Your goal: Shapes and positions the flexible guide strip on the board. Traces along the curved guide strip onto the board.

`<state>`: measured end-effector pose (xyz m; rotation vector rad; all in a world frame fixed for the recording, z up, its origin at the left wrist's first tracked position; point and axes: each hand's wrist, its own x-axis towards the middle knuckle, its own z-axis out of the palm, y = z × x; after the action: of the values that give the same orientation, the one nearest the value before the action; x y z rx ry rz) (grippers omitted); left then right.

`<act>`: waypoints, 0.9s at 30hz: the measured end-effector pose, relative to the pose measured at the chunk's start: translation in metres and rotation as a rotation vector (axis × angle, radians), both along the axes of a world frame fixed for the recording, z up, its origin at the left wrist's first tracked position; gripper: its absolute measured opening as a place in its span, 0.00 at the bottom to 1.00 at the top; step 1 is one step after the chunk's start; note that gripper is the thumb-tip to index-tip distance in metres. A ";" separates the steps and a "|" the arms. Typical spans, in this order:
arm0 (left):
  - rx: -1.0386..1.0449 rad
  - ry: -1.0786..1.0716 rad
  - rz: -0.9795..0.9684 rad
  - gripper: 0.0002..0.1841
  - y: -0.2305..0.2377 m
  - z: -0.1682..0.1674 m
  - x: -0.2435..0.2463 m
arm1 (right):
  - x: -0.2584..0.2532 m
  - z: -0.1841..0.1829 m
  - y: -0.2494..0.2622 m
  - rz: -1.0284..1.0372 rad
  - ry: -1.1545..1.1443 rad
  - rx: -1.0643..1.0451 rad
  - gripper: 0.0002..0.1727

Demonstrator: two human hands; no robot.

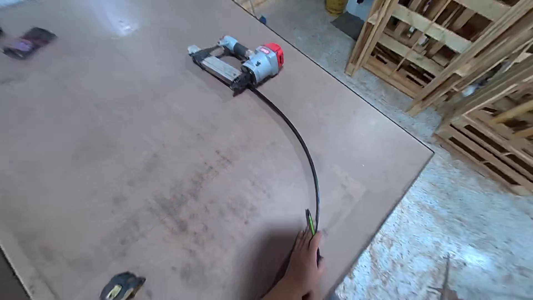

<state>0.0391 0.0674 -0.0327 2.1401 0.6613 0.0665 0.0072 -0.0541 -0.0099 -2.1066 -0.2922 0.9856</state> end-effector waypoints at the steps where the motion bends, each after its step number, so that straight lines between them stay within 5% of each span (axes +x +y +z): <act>1: 0.003 0.079 -0.004 0.37 -0.008 0.004 0.001 | 0.003 -0.004 -0.008 0.033 0.024 -0.015 0.22; 9: -0.165 0.314 0.338 0.30 -0.011 0.049 -0.024 | 0.120 0.010 -0.068 0.412 0.451 0.169 0.19; 12: 0.068 0.180 0.500 0.29 -0.024 0.038 -0.065 | 0.193 0.010 -0.074 0.489 0.376 0.143 0.18; 16: 0.183 0.158 0.544 0.29 -0.049 0.074 -0.060 | 0.287 0.023 -0.073 0.466 0.322 0.123 0.19; 22: 0.111 0.176 0.628 0.28 -0.092 0.060 0.001 | 0.390 0.023 0.020 0.577 0.099 0.175 0.21; 27: 0.090 0.218 0.572 0.28 -0.095 0.059 0.020 | 0.420 0.034 0.128 0.639 -0.149 0.172 0.21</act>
<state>0.0586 -0.0273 0.0258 1.9948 1.4062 0.1756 0.4267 0.0735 0.0243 -1.9593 -1.1356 1.1036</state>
